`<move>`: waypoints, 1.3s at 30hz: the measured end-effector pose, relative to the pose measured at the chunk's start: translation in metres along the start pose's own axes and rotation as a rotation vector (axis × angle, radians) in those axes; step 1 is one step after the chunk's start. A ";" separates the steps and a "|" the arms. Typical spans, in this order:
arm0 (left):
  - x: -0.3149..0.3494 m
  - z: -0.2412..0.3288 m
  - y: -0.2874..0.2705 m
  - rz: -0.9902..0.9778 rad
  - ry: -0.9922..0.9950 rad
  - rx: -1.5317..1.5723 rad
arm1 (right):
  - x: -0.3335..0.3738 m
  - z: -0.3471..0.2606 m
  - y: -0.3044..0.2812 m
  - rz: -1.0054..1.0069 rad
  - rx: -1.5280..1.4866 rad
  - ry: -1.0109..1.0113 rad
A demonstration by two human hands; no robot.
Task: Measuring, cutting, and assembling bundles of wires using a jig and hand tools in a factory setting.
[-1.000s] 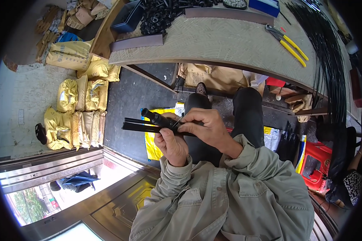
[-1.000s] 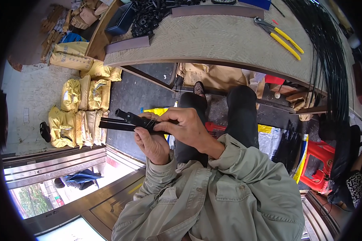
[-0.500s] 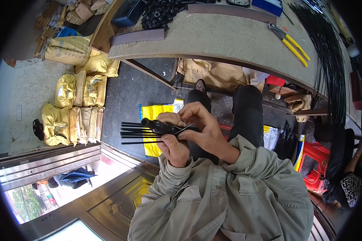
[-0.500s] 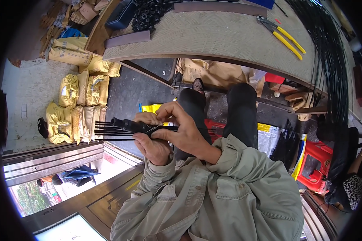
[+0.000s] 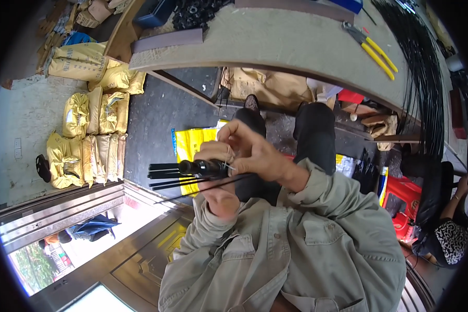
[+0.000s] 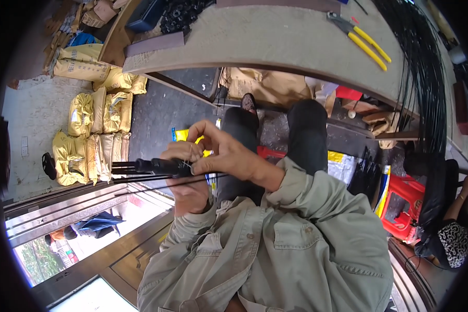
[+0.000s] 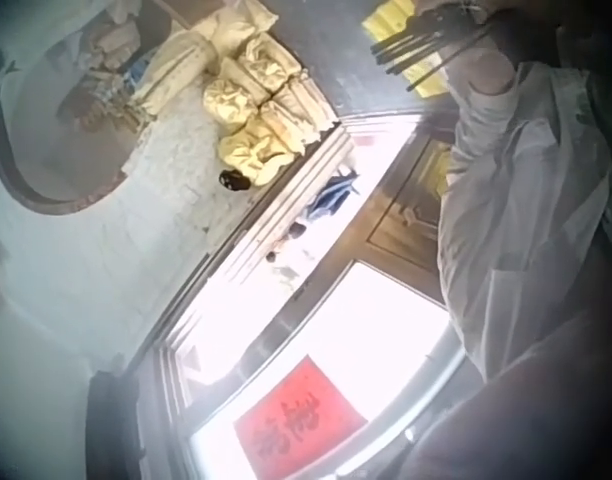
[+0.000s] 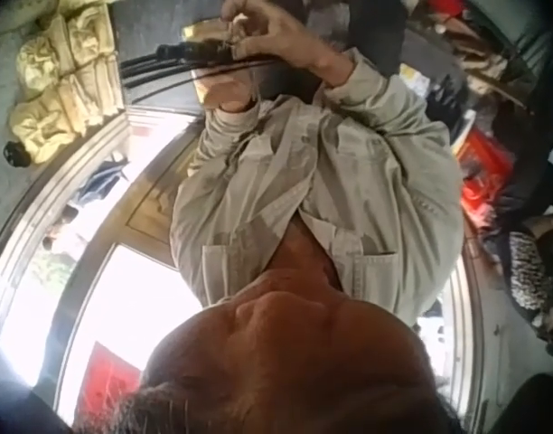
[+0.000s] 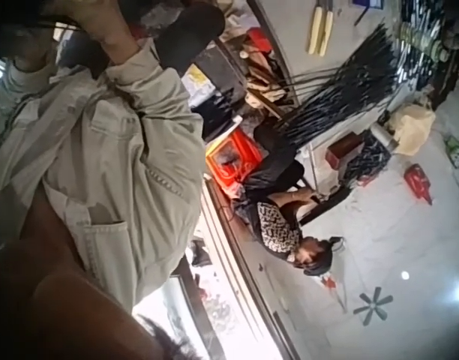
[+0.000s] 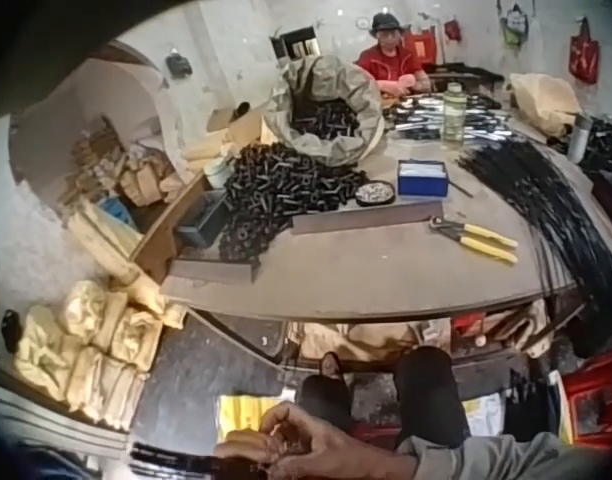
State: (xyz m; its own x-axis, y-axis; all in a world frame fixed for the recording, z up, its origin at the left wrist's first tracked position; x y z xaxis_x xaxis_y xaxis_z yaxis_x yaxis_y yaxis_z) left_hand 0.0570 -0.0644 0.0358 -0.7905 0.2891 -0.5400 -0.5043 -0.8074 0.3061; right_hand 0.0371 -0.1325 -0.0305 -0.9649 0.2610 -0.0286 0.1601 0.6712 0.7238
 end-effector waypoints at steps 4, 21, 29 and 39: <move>0.004 0.007 0.016 -0.180 -0.008 -0.395 | 0.004 0.000 -0.013 0.006 0.026 0.041; 0.012 -0.041 0.050 -0.530 -0.271 -0.286 | 0.030 -0.263 -0.178 0.794 2.500 -0.819; 0.009 -0.021 0.035 -0.425 -0.128 -0.191 | 0.066 -0.170 -0.005 0.221 1.991 -0.712; 0.009 -0.021 0.026 -0.380 -0.098 -0.177 | 0.081 -0.145 0.041 0.009 2.669 -1.541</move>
State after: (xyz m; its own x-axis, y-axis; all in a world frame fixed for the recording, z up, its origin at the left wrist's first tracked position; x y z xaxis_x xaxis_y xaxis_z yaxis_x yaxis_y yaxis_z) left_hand 0.0437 -0.0940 0.0221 -0.5936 0.6238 -0.5084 -0.7055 -0.7073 -0.0441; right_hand -0.0647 -0.1840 0.0970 -0.6141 -0.4262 -0.6643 0.7654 -0.5268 -0.3696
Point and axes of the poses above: each hand's wrist, its own x-axis away from the middle knuckle, its own y-axis out of the palm, z = x × y, the point moved 8 cm from there along -x, towards the middle knuckle, and after that the axes turned 11 degrees about z, right-handed, at the moved point
